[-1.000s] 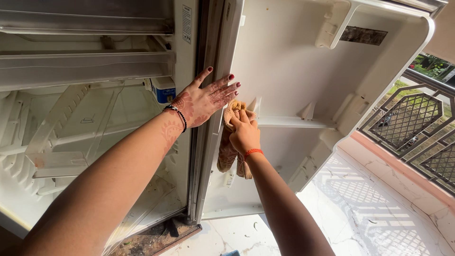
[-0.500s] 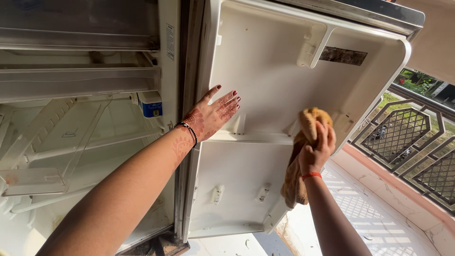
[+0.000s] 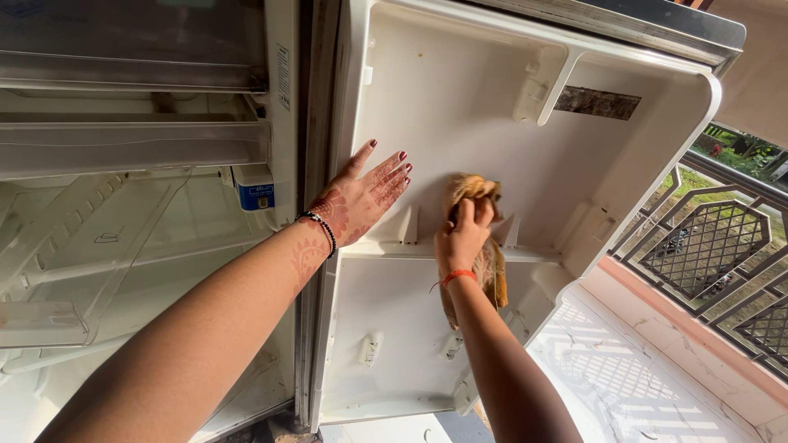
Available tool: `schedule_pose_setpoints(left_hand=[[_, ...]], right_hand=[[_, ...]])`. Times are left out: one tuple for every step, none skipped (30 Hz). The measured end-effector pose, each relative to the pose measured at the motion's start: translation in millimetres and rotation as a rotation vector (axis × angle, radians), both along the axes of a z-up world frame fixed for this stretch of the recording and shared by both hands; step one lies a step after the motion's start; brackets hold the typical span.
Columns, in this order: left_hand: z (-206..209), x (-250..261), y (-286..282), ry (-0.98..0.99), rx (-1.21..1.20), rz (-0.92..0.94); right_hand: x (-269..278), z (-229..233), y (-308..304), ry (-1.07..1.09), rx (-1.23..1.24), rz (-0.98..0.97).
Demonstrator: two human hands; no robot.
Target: The person wipes the inside of an open refrigerator door with a cloth, then removes a transparent plastic shelf and wipes it thoroughly on both sides. The person continues to wipe the door interior and the shelf repeatedly.
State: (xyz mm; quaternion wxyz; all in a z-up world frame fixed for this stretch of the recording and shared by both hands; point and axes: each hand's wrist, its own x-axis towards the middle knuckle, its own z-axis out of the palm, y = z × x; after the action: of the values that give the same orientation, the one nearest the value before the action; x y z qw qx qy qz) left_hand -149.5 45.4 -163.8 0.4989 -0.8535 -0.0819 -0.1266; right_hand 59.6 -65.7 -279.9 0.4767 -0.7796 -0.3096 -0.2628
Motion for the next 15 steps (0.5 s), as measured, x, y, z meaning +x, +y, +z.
schedule_pose_setpoints(left_hand=[[1.1,-0.3,-2.8,0.003,0.009,0.007],[3.9,-0.1,-4.4,0.005,0.021,0.012],[6.6,0.0,-6.3,-0.022,0.01,-0.006],[11.3,-0.5,-6.7,-0.051,0.003,-0.021],[16.6,-1.6,-6.0,-0.081,-0.005,-0.035],[19.7,-4.3,-5.8,-0.055,0.023,-0.017],[24.7,-7.0,-3.6,-0.028,0.051,0.0],[35.5,-7.1,1.7,-0.011,0.092,0.022],[44.8,-7.4,5.7,-0.038,0.086,-0.024],[50.9,-9.5,9.1,-0.066,0.072,-0.066],[56.3,-11.0,12.6,-0.094,0.058,-0.108],[58.8,-10.9,13.5,-0.063,0.041,-0.108],[60.6,-9.4,13.6,-0.032,0.022,-0.108],[60.4,-8.9,13.2,0.002,0.003,-0.109],[59.2,-9.7,12.8,-0.022,0.009,-0.148]], right_hand=[[-10.5,-9.7,2.8,-0.084,-0.077,0.091],[-14.7,-17.0,2.7,-0.17,-0.151,0.18],[-14.1,-23.6,-1.2,-0.291,-0.244,0.237],[-8.1,-27.7,-8.6,-0.416,-0.334,0.295],[5.1,-28.2,-18.9,-0.542,-0.424,0.352],[24.0,-26.4,-32.3,-0.595,-0.51,0.321],[46.5,-22.1,-48.0,-0.647,-0.596,0.289],[67.6,-17.4,-59.9,-0.585,-0.523,0.133],[87.2,-12.3,-69.2,-0.52,-0.447,-0.019],[108.5,-2.1,-74.9,-0.387,-0.333,-0.086],[123.9,6.5,-73.7,-0.253,-0.218,-0.151],[130.6,10.5,-65.0,-0.178,-0.017,-0.049],[133.2,17.2,-52.2,-0.1,0.183,0.054],[131.8,25.2,-40.9,-0.015,0.381,0.156],[124.2,33.3,-24.2,-0.041,0.463,0.153]])
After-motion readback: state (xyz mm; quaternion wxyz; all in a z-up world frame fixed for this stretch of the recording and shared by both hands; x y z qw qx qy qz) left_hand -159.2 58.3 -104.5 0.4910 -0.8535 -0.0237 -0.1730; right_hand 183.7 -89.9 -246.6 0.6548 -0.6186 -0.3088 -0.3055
